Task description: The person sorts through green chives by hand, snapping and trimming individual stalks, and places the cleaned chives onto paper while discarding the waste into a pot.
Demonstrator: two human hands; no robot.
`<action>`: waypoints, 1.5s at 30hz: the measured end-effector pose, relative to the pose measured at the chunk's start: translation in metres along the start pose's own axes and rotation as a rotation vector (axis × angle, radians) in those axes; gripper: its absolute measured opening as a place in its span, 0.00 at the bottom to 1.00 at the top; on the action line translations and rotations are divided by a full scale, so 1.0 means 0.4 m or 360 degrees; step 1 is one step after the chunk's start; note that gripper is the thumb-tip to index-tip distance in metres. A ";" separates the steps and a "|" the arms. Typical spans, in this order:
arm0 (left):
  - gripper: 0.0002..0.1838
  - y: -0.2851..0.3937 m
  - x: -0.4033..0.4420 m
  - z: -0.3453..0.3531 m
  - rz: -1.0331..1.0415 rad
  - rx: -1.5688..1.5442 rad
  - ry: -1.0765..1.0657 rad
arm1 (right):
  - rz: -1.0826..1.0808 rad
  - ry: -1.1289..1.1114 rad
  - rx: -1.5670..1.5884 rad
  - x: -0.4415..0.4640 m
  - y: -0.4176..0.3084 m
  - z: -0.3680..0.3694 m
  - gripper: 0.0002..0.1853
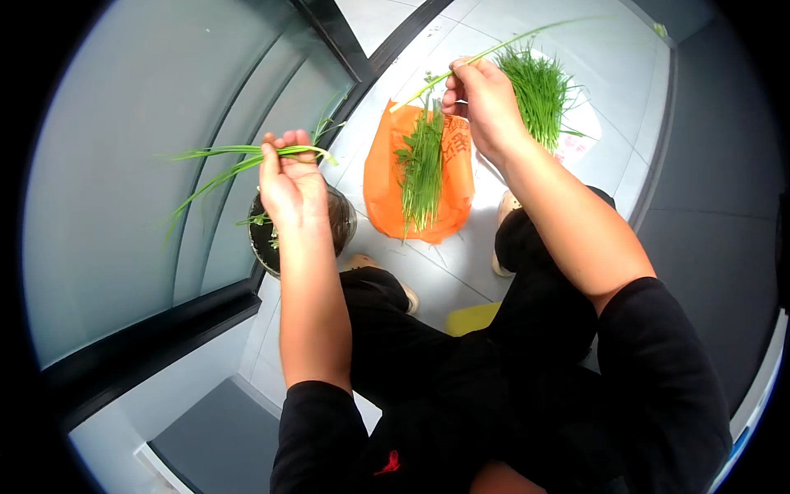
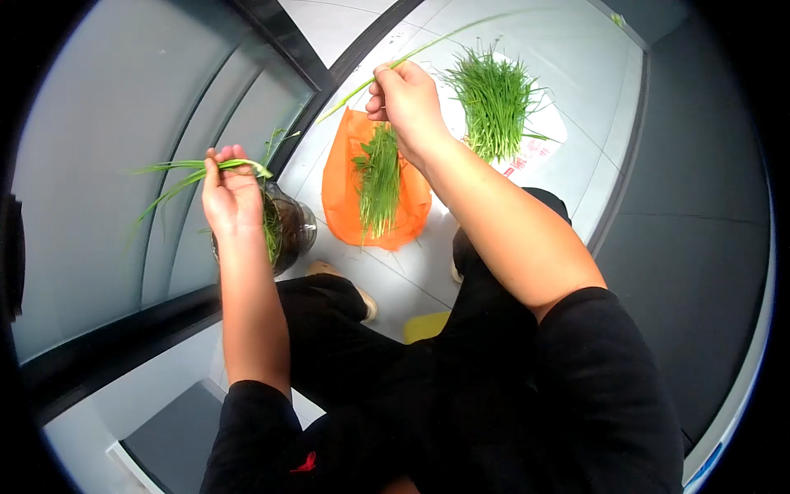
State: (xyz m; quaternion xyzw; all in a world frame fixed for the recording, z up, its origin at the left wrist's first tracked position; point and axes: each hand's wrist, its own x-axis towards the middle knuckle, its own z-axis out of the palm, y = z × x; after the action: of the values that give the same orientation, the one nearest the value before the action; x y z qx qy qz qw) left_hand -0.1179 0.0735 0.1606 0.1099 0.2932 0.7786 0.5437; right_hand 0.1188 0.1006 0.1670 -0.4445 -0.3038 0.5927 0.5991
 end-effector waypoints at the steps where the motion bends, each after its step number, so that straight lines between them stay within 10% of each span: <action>1: 0.09 -0.002 -0.004 0.002 -0.0088 -0.0058 -0.0020 | 0.0001 -0.0014 0.0006 -0.011 -0.005 0.011 0.06; 7: 0.09 -0.039 -0.034 0.005 -0.0348 -0.0166 -0.0222 | -0.0345 -0.0471 -0.0384 -0.068 0.018 0.060 0.06; 30: 0.10 0.019 -0.002 0.021 -0.0199 -0.0402 -0.0130 | 0.0035 -0.0759 -0.0948 -0.117 0.084 0.050 0.12; 45: 0.15 0.010 0.012 -0.033 -0.0086 -0.0016 0.0265 | -0.0132 -0.0246 0.0013 -0.093 -0.077 -0.015 0.09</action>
State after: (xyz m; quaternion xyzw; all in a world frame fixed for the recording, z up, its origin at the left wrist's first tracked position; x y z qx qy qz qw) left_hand -0.1291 0.0725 0.1516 0.0340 0.3364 0.7716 0.5388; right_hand 0.1336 0.0661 0.1981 -0.3820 -0.3650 0.6011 0.5996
